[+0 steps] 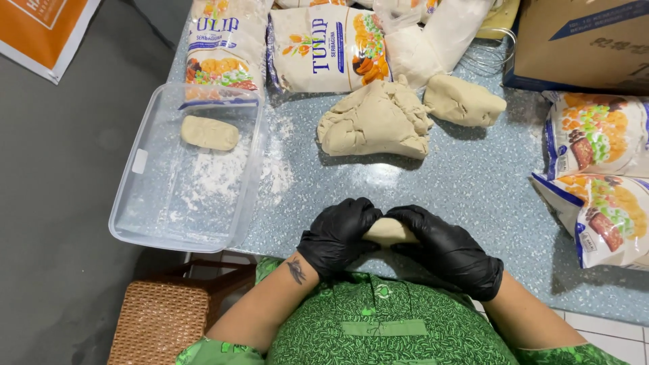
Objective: Portioning a large mass of dough into smaller pieces and rolling them into uniform balls by hand.
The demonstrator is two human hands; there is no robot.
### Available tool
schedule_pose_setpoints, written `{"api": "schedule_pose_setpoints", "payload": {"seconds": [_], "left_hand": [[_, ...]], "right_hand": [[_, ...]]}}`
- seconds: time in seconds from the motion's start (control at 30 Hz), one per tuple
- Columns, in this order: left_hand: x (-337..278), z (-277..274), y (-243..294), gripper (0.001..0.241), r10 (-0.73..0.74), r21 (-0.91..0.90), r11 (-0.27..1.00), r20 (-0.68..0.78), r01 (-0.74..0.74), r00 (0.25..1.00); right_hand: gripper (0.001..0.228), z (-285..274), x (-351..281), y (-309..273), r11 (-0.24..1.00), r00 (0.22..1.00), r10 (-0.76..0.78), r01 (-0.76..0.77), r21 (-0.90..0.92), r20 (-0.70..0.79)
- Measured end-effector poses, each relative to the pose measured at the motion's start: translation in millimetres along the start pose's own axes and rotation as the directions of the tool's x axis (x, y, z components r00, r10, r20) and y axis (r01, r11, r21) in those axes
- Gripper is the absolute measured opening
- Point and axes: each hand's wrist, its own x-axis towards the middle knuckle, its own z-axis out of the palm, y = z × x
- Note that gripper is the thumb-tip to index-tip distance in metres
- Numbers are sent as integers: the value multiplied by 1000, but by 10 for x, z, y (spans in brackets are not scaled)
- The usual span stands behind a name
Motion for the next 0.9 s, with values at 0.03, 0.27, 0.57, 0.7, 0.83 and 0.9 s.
{"api": "schedule_pose_setpoints", "payload": {"seconds": [0.03,0.27,0.57,0.7,0.83,0.9], "left_hand": [[40,141,-101,66,111,206,975,-129,-82,985],[60,-413,398,39,4,-286,952,-345,-110,938],[62,41,149,50,183,29,982,-378,-186,907],[48,-146,13,47,176,41,983,-454,-178,873],[-13,-385,104,48,98,-92,985,-417,-149,904],[-60,-383,105,48,62,-118,986,-404,-119,913]], "right_hand": [[58,57,76,140,994,991,-109,107,-34,-77],[56,132,333,116,953,972,-208,177,-245,-107],[54,144,346,135,914,982,-185,154,-375,-48],[44,-157,240,-221,929,930,-330,289,-232,-160],[55,-15,446,81,882,934,-353,309,-355,-64],[67,-39,402,80,903,953,-299,271,-333,-37]]}}
